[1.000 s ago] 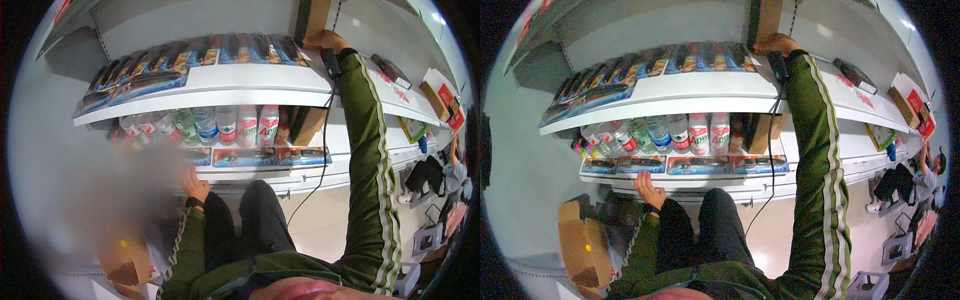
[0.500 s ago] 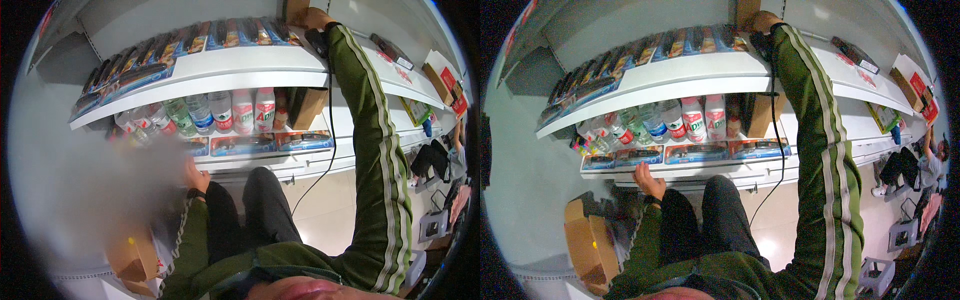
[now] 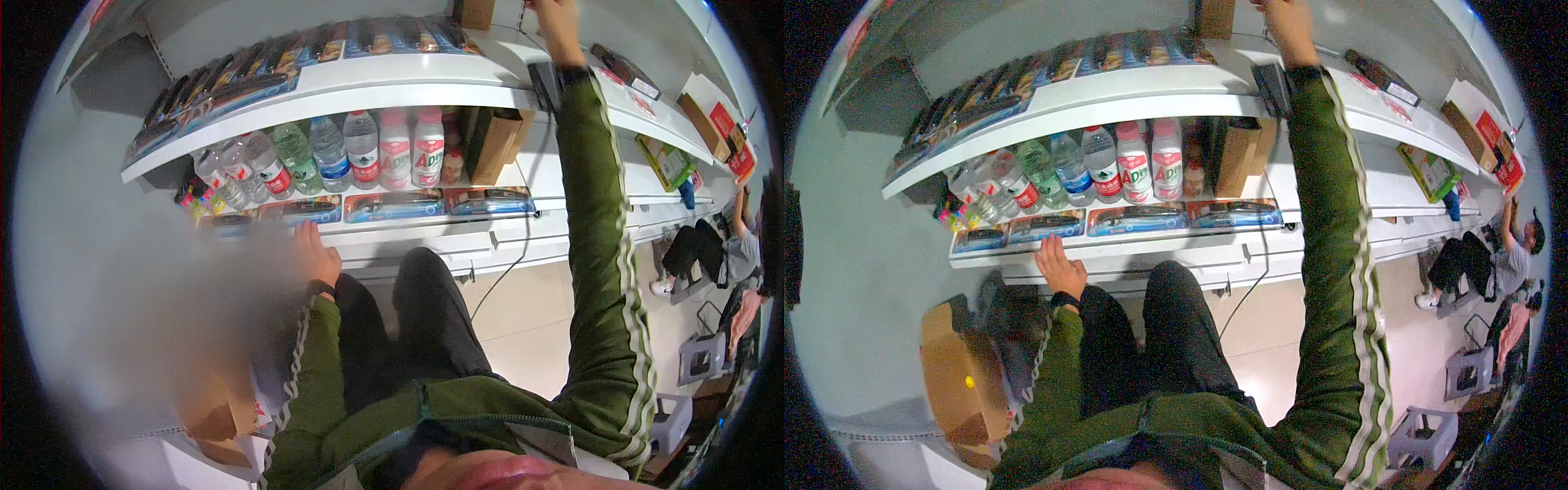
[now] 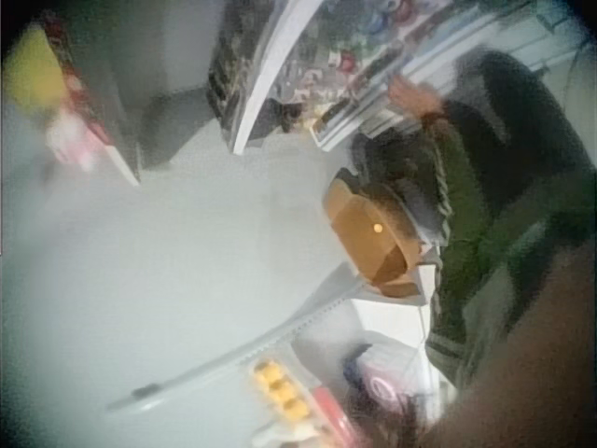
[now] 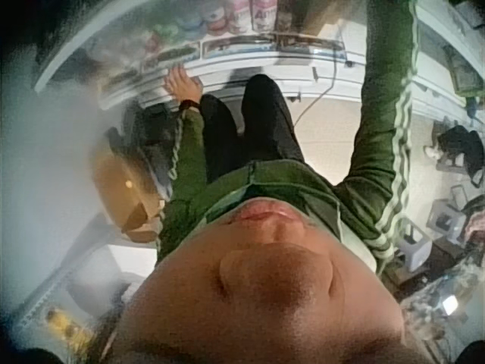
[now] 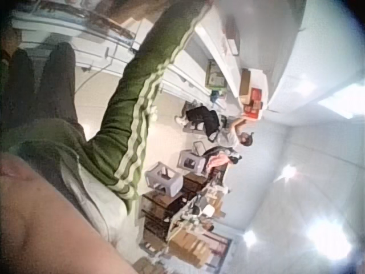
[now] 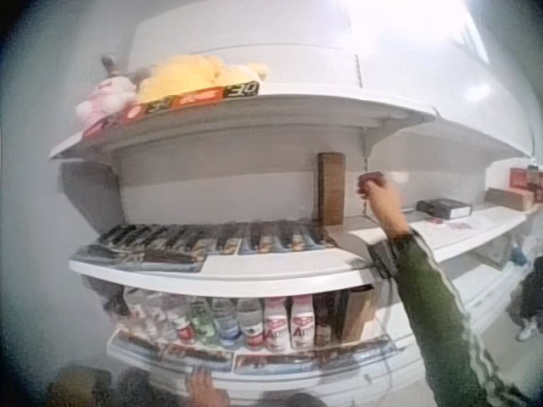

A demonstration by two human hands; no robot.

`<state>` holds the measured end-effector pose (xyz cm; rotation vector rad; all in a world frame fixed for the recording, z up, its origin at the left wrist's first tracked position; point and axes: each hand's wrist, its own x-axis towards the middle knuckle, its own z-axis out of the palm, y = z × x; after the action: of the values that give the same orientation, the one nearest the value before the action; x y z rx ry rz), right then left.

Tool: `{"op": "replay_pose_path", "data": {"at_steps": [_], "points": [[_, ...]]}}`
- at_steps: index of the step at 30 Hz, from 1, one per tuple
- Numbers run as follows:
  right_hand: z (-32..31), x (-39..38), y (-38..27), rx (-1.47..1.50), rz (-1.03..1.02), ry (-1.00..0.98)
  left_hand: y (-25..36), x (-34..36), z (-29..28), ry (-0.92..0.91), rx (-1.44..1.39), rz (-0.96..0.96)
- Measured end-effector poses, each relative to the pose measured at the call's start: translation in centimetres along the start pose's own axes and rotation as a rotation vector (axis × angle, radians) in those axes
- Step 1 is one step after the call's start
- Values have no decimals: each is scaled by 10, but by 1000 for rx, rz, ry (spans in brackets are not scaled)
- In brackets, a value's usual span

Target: The person organizes items on supermarket shelves by moving packaged goods, bottles of water, and boxes between shelves, then places several plush toys onto the top shelf.

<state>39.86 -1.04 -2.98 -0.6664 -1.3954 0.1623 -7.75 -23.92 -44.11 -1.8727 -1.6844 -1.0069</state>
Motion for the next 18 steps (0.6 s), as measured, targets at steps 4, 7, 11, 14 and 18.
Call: {"op": "replay_pose_path", "data": {"at_steps": [4, 7, 11, 14, 18], "points": [[-26, -126, -143, -37, -301, -119, 4, 6, 3, -18, -7, 25], [-20, -221, -166, -902, -126, -125, 6, 6, 7, -1, -24, 28], [-18, -292, -84, -916, 216, -193, 8, 8, 11, -34, -80, -14], [-1, -301, -53, -956, 283, -79, 9, 9, 4, -24, -86, 6], [12, -301, -30, -975, 535, -40, 8, 8, -1, -54, -54, 12]]}}
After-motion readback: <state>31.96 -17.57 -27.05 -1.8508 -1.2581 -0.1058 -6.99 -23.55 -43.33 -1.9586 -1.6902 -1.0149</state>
